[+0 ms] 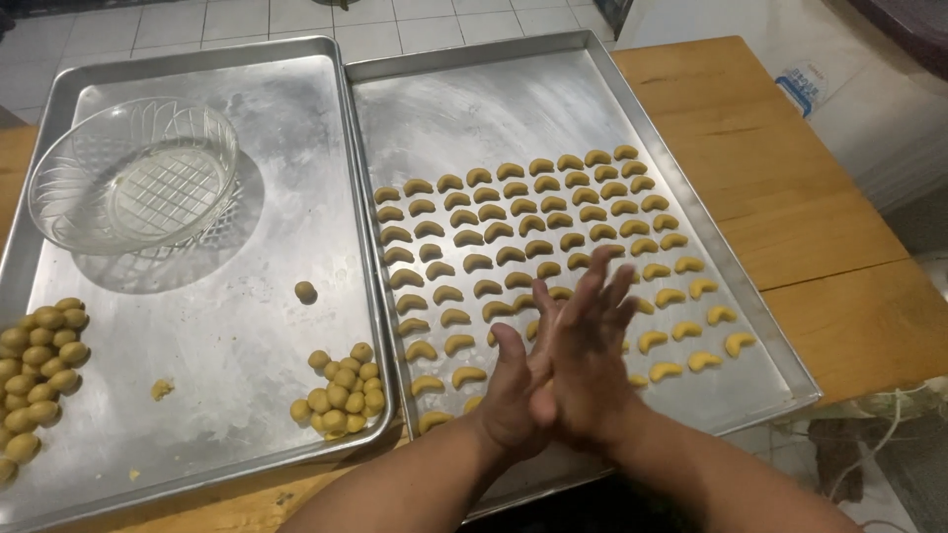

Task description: Shaping small balls of dough into crescent shapes and arranging them in rows on a baking tray.

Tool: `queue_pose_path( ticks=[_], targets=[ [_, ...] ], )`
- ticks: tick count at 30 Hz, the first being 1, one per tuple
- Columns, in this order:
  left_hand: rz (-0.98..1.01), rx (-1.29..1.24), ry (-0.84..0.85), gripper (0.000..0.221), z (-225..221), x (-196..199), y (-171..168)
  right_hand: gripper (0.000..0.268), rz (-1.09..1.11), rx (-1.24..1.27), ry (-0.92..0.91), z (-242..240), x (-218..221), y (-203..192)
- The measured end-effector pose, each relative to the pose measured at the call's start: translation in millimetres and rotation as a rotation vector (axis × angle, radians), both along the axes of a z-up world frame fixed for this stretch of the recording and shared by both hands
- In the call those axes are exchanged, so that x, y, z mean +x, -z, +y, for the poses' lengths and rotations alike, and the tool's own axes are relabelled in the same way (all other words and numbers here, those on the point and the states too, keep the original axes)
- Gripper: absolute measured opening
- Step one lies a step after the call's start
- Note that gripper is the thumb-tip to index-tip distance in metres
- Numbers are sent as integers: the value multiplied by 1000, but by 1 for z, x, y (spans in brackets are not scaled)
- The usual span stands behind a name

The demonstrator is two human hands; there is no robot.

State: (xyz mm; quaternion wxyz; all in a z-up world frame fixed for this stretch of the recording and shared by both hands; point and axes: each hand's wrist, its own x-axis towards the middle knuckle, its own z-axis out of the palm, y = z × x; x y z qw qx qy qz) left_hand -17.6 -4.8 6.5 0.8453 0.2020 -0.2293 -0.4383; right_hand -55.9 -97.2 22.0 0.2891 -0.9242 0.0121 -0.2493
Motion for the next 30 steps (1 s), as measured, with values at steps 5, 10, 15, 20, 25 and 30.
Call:
queue_pose_path(
  ticks=[5, 10, 15, 20, 25, 30],
  targets=[
    [-113, -315, -90, 77, -6, 2, 14, 99, -278, -109, -351, 12, -4, -1],
    [20, -38, 15, 114, 4, -1, -11, 101, 84, 14, 38, -15, 12, 0],
    [26, -186, -93, 88, -2, 2, -2, 96, -225, -121, -303, 15, -5, -1],
    [145, 8, 58, 109, 5, 5, -11, 112, -57, -277, 61, -17, 9, 15],
    [365, -98, 163, 112, 5, 8, 1, 108, 82, 22, -52, -29, -5, -33],
    [473, -139, 99, 104, 3, 9, 5, 57, -334, -132, -176, -42, -26, -29]
  ],
)
